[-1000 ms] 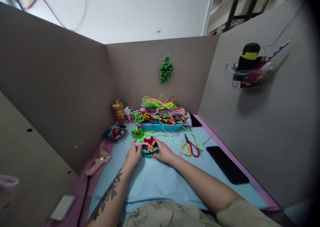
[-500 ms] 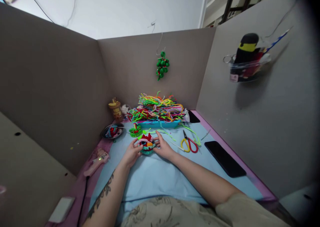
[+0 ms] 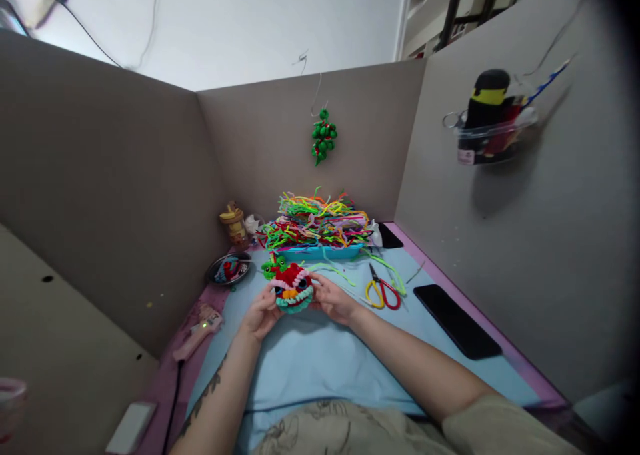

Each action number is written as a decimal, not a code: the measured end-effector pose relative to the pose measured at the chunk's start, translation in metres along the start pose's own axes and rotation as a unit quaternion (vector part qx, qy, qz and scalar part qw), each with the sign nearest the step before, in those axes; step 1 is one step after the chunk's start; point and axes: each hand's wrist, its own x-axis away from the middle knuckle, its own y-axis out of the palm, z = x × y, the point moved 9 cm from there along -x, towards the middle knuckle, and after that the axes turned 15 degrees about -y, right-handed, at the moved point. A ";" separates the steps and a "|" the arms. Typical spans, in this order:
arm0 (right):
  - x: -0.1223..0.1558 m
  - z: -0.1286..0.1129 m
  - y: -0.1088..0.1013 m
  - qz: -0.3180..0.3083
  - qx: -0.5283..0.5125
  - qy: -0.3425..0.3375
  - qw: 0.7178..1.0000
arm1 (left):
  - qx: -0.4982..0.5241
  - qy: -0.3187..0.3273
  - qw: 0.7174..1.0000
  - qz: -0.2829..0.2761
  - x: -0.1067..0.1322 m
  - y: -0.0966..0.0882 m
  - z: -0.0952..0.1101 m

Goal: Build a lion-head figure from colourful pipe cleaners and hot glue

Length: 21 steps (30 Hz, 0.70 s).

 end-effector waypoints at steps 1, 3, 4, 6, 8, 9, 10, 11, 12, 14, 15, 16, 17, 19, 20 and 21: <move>0.000 0.000 0.001 0.004 -0.004 -0.003 1.000 | -0.006 -0.002 1.000 -0.012 -0.001 0.002 -0.001; -0.001 0.001 0.002 0.011 -0.009 -0.009 1.000 | -0.020 -0.001 0.999 -0.032 -0.003 0.006 -0.003; -0.001 0.001 0.002 0.015 -0.010 -0.011 1.000 | -0.023 -0.001 0.999 -0.035 -0.003 0.006 -0.003; -0.002 0.002 0.000 0.021 -0.013 -0.015 1.000 | -0.023 -0.002 0.999 -0.038 -0.004 0.006 -0.004; -0.002 0.002 -0.002 0.031 -0.017 -0.015 0.999 | -0.020 -0.004 0.999 -0.044 -0.004 0.006 -0.005; -0.002 0.003 -0.004 0.035 -0.021 -0.014 0.999 | -0.019 -0.005 0.999 -0.050 -0.004 0.007 -0.005; -0.002 0.004 -0.005 0.039 -0.025 -0.011 0.999 | -0.018 -0.007 0.998 -0.054 -0.004 0.007 -0.005; -0.001 0.005 -0.006 0.043 -0.030 -0.008 0.999 | -0.016 -0.010 0.998 -0.057 -0.003 0.007 -0.006; -0.001 0.006 -0.007 0.046 -0.036 -0.005 0.998 | -0.014 -0.012 0.998 -0.059 -0.003 0.007 -0.006; -0.001 0.008 -0.008 0.054 -0.048 0.001 0.997 | -0.012 -0.018 0.998 -0.062 -0.003 0.008 -0.007; 0.000 0.009 -0.009 0.059 -0.054 0.005 0.997 | -0.012 -0.021 0.998 -0.065 -0.003 0.009 -0.007; 0.000 0.011 -0.010 0.065 -0.060 0.010 0.996 | -0.012 -0.025 0.997 -0.069 -0.003 0.010 -0.008; 0.001 0.013 -0.010 0.071 -0.066 0.015 0.995 | -0.013 -0.029 0.997 -0.073 -0.003 0.011 -0.008; 0.002 0.017 -0.011 0.082 -0.077 0.027 0.993 | -0.015 -0.038 0.996 -0.079 -0.004 0.014 -0.009; 0.002 0.018 -0.011 0.085 -0.083 0.032 0.992 | -0.015 -0.040 0.996 -0.080 -0.005 0.015 -0.009; 0.002 0.019 -0.011 0.088 -0.088 0.035 0.992 | -0.014 -0.041 0.996 -0.080 -0.006 0.015 -0.009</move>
